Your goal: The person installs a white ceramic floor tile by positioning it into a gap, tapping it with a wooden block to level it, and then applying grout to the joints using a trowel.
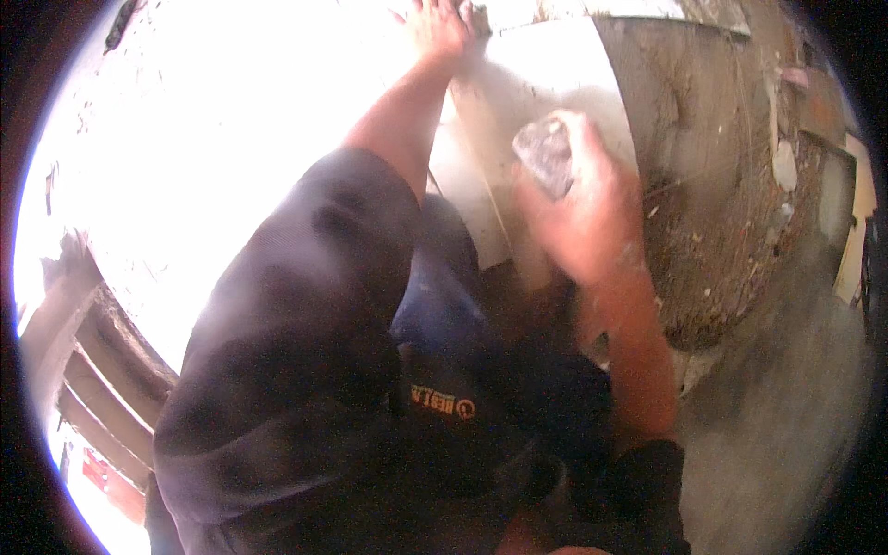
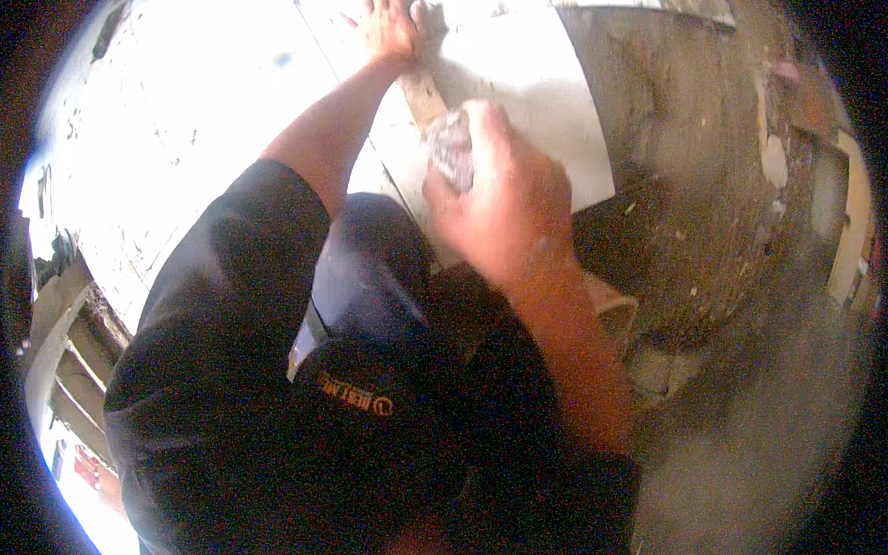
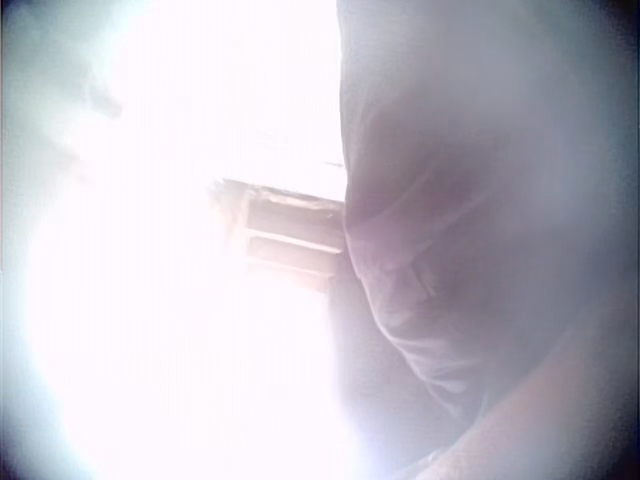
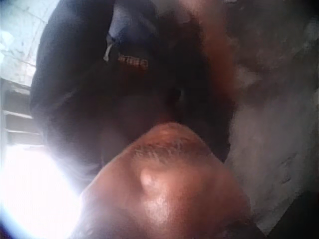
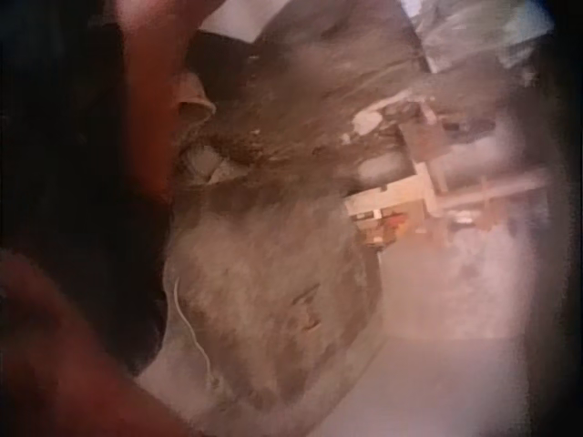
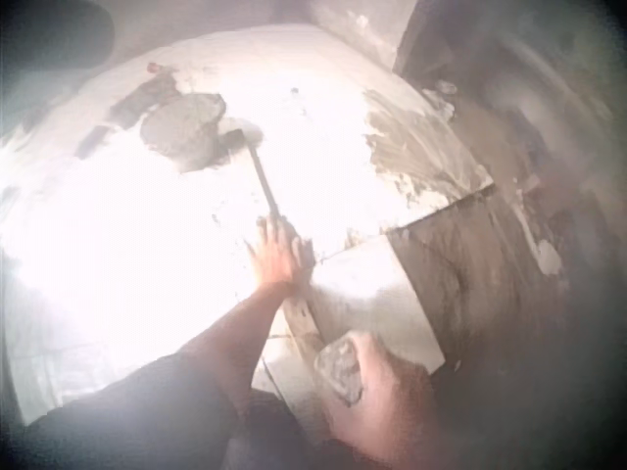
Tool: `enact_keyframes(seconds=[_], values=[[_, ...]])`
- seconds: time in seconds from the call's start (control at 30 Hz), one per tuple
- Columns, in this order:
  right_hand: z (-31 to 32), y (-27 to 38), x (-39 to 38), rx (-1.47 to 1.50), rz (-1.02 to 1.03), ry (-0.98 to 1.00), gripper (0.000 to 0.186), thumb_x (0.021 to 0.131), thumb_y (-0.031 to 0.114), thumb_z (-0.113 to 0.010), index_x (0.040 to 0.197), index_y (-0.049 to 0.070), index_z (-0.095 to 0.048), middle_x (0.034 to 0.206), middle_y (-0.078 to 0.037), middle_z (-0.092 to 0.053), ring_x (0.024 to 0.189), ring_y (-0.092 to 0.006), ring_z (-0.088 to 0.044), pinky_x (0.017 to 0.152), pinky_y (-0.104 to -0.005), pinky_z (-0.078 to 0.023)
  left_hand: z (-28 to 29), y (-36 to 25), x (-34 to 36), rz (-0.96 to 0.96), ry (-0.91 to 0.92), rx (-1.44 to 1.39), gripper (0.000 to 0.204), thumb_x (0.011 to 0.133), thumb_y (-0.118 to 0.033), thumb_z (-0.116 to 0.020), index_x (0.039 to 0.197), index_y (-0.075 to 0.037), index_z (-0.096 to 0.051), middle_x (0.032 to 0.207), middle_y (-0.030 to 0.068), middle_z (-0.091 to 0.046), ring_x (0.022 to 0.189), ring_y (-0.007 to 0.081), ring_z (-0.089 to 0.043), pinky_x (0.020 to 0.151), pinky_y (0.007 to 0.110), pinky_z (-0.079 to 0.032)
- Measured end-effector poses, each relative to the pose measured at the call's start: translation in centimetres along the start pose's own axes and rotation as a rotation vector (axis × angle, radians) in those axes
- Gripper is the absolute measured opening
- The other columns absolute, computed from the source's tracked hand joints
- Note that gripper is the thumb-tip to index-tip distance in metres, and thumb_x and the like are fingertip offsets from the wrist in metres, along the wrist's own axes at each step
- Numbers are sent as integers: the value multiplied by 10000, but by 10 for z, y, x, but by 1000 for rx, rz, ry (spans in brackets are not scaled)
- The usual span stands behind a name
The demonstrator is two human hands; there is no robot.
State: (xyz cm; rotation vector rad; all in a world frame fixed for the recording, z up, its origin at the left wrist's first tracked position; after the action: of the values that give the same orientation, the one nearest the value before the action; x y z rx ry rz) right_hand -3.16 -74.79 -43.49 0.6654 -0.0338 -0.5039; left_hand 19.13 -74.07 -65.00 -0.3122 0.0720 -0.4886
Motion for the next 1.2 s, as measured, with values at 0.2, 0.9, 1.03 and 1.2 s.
enact_keyframes(seconds=[0.2, 0.9, 1.03, 1.2], values=[[1, -11, 24, -51, 198, -40, 351, 799, 212, -756, 1050, 13, -611, 869, -195, -696, 834, -382, -670, 745, -473, -535, 2, 0, -10, -88, -5, 26, 664, 1050, -445, -318, 1580, -50, -254, 1679, 154, -156, 1561, 327, -64, 1247, 584, -28], [26, -20, -58, -86, 36, -49, 410, 825, 122, -757, 1186, 16, -594, 1013, -151, -700, 949, -208, -669, 875, -328, -521, 23, -32, -36, -297, 137, 167, 657, 1035, -537, -359, 1538, -117, -398, 1648, 103, -274, 1554, 325, -103, 1236, 606, -109], [48, -25, -92, 130, 138, -111, 416, 839, 120, -730, 1208, 0, -579, 1066, -115, -695, 964, -192, -652, 893, -336, -511, -42, 32, -18, -402, -181, -74, 890, 965, -603, -471, 1573, -2, -224, 1632, 276, -190, 1508, 436, -199, 1178, 698, -98], [94, -54, -145, -1, 13, -113, 489, 805, 90, -753, 1248, -4, -568, 1070, -141, -689, 949, -209, -662, 884, -346, -521, -51, 2, -67, 89, -99, -417, 1161, 770, -446, -759, 1559, 97, -102, 1641, 315, -64, 1529, 469, -56, 1246, 551, -66]])
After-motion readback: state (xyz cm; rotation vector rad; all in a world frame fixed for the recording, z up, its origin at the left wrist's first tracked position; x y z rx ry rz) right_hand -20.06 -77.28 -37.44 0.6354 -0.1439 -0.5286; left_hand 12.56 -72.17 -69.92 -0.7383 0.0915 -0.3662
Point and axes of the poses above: each hand's wrist, its own x-axis towards the middle knuckle, its own z-axis out of the back of the hand, y = z × x, the point moved 4 cm from there along x, towards the middle knuckle
